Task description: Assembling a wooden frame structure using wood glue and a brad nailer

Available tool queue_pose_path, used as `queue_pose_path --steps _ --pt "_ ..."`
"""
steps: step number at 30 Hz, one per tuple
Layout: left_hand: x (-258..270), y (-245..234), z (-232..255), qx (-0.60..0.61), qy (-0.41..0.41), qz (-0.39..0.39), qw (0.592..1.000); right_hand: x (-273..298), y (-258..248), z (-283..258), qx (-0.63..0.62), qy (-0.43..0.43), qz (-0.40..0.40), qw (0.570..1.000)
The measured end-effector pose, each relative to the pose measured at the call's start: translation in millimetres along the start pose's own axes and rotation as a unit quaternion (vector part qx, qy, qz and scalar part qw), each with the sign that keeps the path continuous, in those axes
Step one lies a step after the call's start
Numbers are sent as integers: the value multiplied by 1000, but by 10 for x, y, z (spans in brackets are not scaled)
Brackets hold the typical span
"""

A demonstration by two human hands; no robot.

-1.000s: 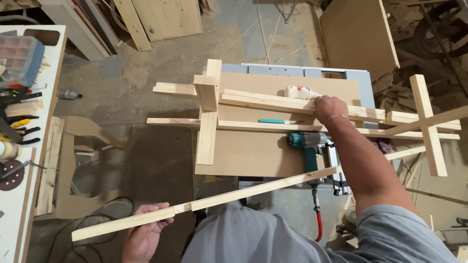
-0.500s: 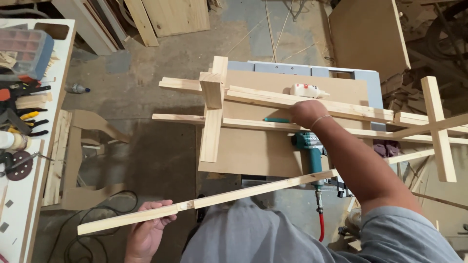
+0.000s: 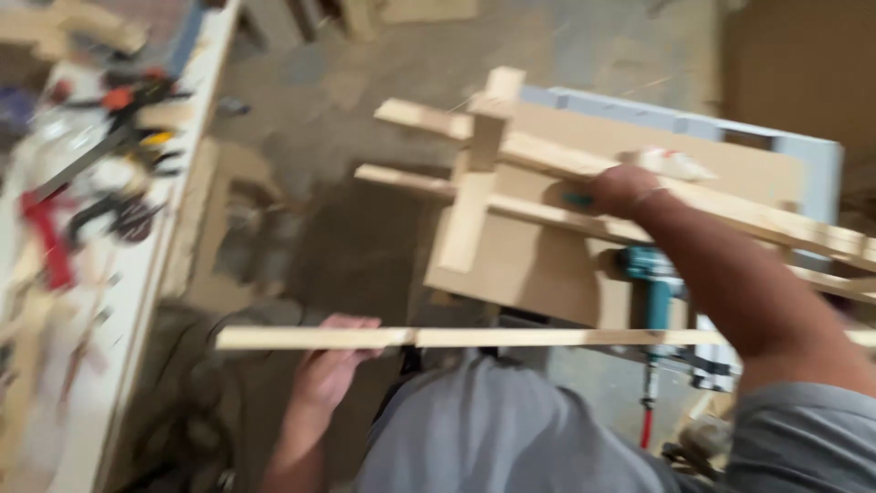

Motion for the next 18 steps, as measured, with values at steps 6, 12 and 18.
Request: queue_pose_path --steps 6,12,18 --pt "23 41 116 2 -39 -39 998 62 -494 -400 -28 44 -76 996" --pt "-5 89 161 -14 -54 -18 998 -182 -453 -461 -10 43 -111 993" --pt "-41 93 189 -11 -58 -21 998 -172 -493 -486 -4 15 -99 995"
Point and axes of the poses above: each hand's wrist, its own x-axis away from the middle knuckle, its own y-axis out of the palm, z = x × y, the point moved 1 cm from there along -x, towards the middle knuckle, and after that the axes turned 11 degrees about -y, right-handed, at the moved point
